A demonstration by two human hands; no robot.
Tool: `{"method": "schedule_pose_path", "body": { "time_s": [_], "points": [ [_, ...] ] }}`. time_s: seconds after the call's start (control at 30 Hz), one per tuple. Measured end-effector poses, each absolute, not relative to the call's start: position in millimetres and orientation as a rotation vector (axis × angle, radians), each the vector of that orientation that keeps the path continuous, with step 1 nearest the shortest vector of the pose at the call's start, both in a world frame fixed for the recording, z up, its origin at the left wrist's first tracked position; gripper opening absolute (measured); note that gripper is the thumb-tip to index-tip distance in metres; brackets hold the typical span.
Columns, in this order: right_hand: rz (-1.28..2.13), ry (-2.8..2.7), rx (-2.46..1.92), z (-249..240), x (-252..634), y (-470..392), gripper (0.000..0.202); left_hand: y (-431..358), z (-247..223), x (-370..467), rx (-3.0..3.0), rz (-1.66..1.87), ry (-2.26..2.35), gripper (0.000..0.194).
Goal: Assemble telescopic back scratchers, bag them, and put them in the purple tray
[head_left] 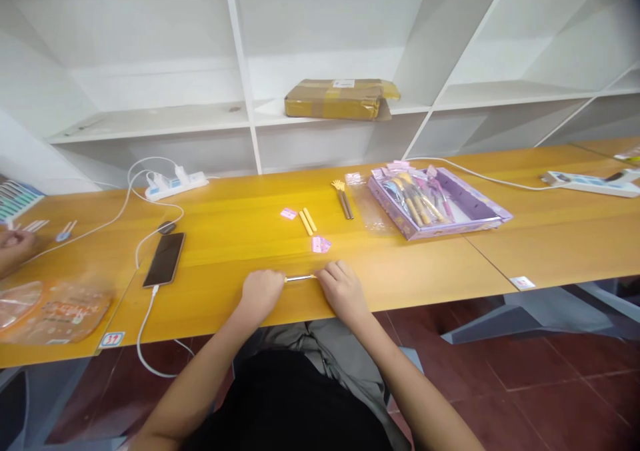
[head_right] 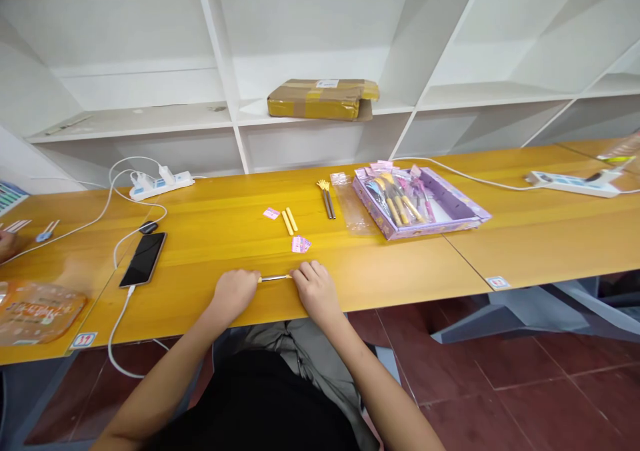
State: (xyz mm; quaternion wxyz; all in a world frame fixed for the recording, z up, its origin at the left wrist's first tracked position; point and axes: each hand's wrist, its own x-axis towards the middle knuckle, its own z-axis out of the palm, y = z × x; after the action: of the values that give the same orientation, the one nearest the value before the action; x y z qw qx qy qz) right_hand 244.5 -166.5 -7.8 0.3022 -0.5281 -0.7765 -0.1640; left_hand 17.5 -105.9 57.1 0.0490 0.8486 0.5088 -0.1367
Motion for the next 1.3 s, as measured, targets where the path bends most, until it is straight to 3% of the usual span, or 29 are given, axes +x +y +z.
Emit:
{"method": "schedule_pose_path", "body": {
  "time_s": [0.67, 1.03, 1.3],
  "points": [
    [-0.544, -2.05, -1.335, 3, 248, -167, 0.02, -100, 55, 4, 2.613, -0.372, 1.538, 0.038],
    [-0.947, -1.883, -1.476, 9, 472, -232, 0.008, -69, 87, -164, 2.81, -0.261, 1.697, 0.03],
    [-0.979, -1.905, -1.498, 8, 472, -248, 0.01, -73, 70, -169, 2.799, -0.366, 1.651, 0.026]
  ]
}}
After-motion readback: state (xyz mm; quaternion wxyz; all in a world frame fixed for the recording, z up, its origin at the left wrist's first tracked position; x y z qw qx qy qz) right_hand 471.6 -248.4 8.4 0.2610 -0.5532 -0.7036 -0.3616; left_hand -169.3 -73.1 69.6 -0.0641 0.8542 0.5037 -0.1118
